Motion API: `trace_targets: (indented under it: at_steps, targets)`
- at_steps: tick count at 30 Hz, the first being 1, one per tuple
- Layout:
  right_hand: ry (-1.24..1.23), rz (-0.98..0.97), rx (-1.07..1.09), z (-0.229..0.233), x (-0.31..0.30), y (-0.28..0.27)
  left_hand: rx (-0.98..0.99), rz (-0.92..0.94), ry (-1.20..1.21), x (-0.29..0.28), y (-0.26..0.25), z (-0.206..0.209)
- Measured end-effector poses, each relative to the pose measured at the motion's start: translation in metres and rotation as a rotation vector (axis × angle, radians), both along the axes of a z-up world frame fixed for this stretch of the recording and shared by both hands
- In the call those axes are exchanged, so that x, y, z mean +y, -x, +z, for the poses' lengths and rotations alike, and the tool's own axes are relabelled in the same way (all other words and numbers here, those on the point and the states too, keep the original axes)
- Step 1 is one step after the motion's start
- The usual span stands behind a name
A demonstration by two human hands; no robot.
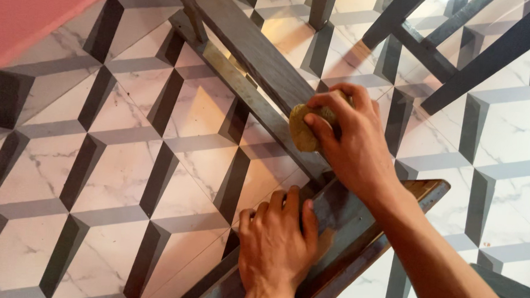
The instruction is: The person uses a sanding block to smooth the surface of a metal frame. They hold the frame with one hand and rub the sanding block back and forth along the metal bars, focusing on different sections of the structure.
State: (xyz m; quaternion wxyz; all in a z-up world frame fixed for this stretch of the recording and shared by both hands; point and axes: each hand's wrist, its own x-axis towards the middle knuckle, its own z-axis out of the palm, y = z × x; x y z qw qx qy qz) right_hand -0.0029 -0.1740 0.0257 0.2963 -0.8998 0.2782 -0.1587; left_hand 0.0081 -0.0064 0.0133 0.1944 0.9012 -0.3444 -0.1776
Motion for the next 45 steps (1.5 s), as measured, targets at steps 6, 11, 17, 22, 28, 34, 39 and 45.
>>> trace_targets:
  at_steps: [6,11,17,22,28,34,39,45]
  targets:
    - [0.039,0.081,-0.031,0.001,0.003,0.016,0.12,-0.041,-0.116,-0.001,-0.004,0.0]
    - [0.018,0.154,0.032,0.0,-0.001,0.016,0.133,-0.088,-0.116,-0.001,-0.009,-0.005]
    - [0.049,0.163,0.015,-0.005,-0.005,0.016,0.148,-0.049,-0.135,-0.001,-0.006,-0.003]
    - [0.085,0.172,-0.003,-0.006,-0.005,0.016,0.18,0.003,-0.027,-0.001,-0.013,0.008]
    - [0.057,0.174,-0.004,-0.006,-0.006,0.017,0.443,0.436,-0.181,-0.018,-0.024,0.023]
    - [0.072,0.183,-0.005,-0.004,-0.006,0.016,0.324,0.401,-0.286,-0.027,-0.024,0.026]
    - [0.022,0.194,0.004,-0.003,-0.009,0.018,0.107,0.37,-0.152,-0.022,-0.012,0.017]
    - [0.037,0.262,0.006,-0.004,-0.019,0.008,0.027,0.398,-0.189,-0.031,-0.015,0.011]
